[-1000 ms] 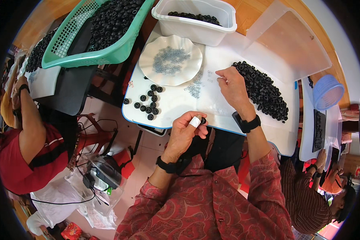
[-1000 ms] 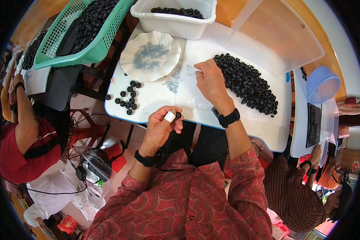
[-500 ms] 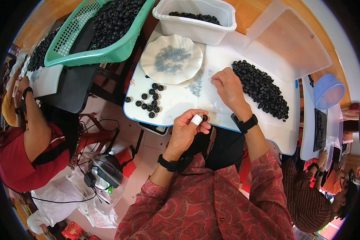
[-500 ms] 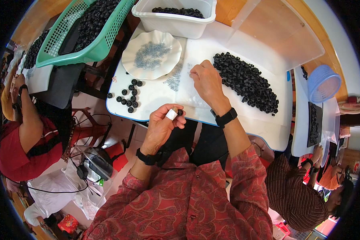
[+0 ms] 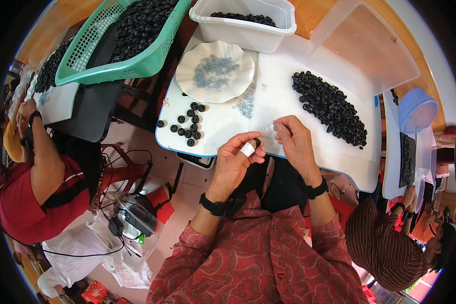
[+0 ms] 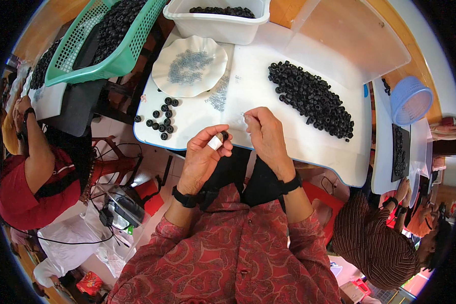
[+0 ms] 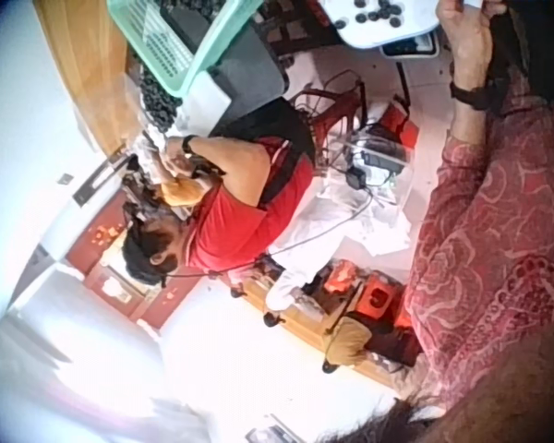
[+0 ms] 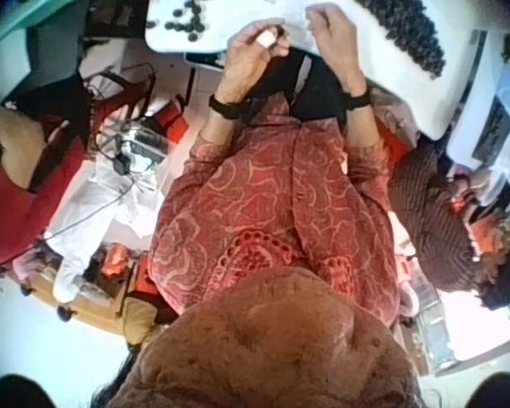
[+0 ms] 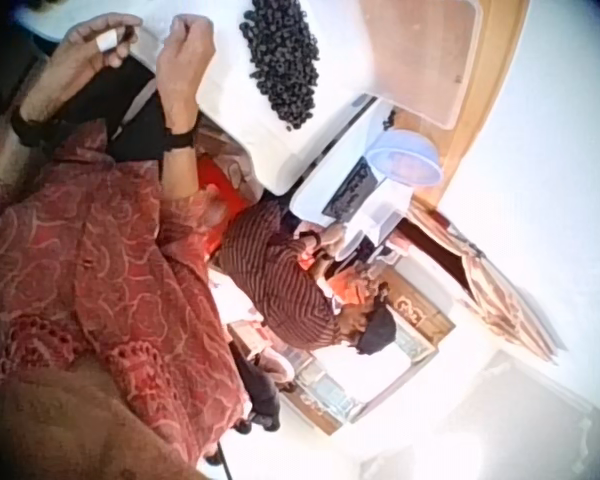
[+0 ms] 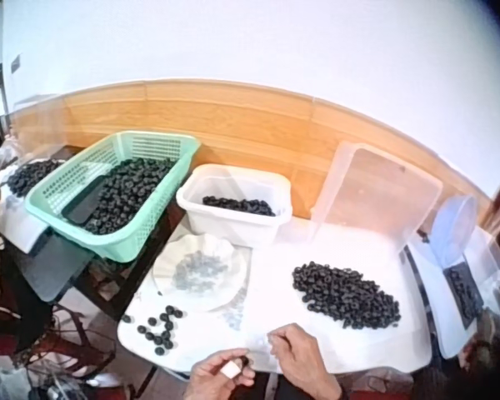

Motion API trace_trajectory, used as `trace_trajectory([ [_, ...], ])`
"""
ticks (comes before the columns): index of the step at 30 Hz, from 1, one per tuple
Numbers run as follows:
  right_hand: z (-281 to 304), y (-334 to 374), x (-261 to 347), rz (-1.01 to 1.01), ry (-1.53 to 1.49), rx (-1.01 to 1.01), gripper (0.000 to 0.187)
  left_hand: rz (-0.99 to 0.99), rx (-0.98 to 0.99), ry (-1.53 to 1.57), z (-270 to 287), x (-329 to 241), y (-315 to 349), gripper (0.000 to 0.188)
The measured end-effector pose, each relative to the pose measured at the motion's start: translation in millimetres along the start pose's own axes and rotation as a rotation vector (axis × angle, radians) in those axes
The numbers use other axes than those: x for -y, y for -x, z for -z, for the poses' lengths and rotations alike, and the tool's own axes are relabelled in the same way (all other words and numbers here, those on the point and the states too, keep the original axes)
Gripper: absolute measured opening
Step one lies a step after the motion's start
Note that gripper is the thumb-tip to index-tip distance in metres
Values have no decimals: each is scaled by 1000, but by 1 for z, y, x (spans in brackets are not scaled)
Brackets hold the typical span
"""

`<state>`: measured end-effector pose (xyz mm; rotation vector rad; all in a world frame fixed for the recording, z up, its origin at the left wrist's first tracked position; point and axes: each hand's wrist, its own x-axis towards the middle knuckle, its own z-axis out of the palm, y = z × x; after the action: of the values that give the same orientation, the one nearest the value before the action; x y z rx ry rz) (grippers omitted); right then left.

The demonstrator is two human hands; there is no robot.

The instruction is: Manually assemble and sort small black rubber components at a workstation.

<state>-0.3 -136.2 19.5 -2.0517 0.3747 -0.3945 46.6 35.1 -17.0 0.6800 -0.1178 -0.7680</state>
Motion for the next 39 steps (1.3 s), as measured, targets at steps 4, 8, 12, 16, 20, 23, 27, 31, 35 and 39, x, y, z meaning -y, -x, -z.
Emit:
trace_trajectory([
  [4,0,19,6,-91,-183,9,8,15,-11,16,-4,-2,0,27],
  [8,1,34,18,-72,-166,37,8,32,1,63,-5,0,1,27],
  [12,0,40,27,-25,-116,39,6,35,3,57,-7,1,2,27],
  [16,-1,43,32,78,-14,39,3,23,9,45,-9,1,3,26],
  [20,-1,46,37,98,12,54,2,2,-5,12,-8,5,4,25],
  [23,-1,45,38,126,64,82,2,-1,-11,-6,-6,6,3,25],
  [27,1,45,40,175,89,77,2,-5,-6,-47,-11,3,5,24],
  [31,1,44,40,188,118,86,3,-4,-13,-70,-11,2,5,24],
  [35,2,45,40,176,138,98,3,-19,-9,-161,-13,2,5,24],
  [39,4,46,40,178,163,107,3,-48,7,-271,-15,2,6,23],
])
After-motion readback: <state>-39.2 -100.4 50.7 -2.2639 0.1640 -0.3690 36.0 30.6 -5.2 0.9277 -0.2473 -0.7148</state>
